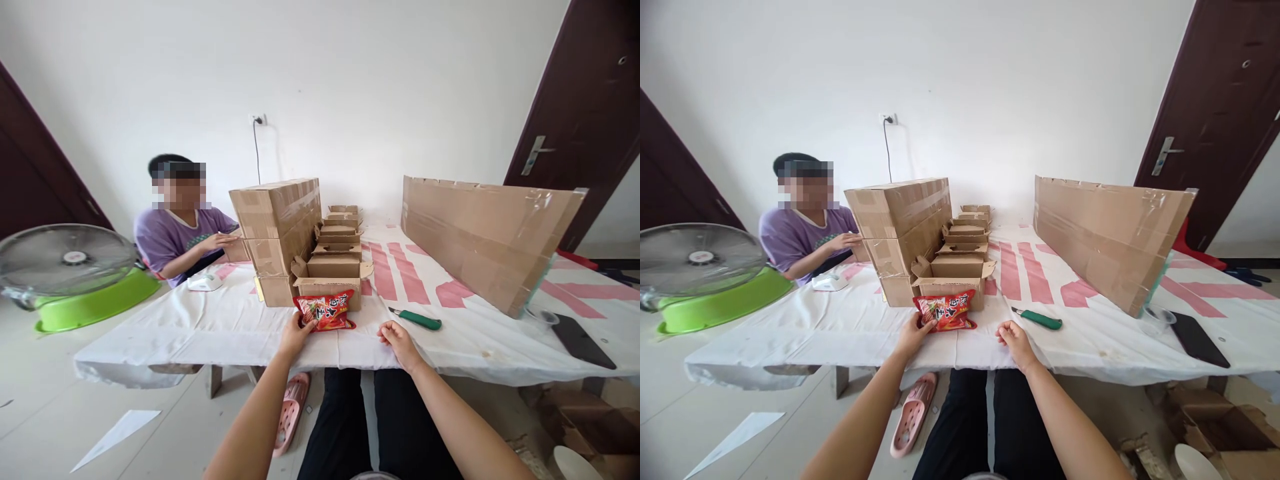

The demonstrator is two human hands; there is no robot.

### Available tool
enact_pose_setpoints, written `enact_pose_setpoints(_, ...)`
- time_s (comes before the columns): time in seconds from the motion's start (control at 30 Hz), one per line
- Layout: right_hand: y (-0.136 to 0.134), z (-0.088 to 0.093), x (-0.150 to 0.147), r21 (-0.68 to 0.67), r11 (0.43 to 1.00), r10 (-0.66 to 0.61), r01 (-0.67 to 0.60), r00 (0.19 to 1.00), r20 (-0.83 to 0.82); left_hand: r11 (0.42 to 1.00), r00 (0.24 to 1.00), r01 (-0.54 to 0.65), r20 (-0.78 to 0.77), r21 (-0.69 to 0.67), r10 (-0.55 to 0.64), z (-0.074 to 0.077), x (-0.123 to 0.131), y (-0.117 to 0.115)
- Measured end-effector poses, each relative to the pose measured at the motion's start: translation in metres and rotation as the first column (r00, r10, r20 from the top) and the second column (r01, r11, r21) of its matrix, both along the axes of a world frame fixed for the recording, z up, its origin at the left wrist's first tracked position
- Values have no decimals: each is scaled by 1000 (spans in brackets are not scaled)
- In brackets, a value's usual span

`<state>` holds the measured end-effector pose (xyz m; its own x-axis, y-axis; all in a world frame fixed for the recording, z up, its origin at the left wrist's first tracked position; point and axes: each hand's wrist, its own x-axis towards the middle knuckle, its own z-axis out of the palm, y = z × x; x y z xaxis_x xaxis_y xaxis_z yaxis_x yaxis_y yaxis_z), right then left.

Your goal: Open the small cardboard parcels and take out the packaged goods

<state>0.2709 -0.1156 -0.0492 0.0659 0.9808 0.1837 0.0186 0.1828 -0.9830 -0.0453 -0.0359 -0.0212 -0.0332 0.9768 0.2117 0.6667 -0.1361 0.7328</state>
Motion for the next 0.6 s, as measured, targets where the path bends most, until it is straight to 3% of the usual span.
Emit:
enact_pose_setpoints(0.3,-7,16,-8,22,998,-66,66,998,-7,995,991,92,98,30,-95,-4,-4,5)
enact_pose_setpoints(0.6,-8,16,-8,16,999,-43,42,999,27,994,984,81,153,67,-90,-10,-4,6)
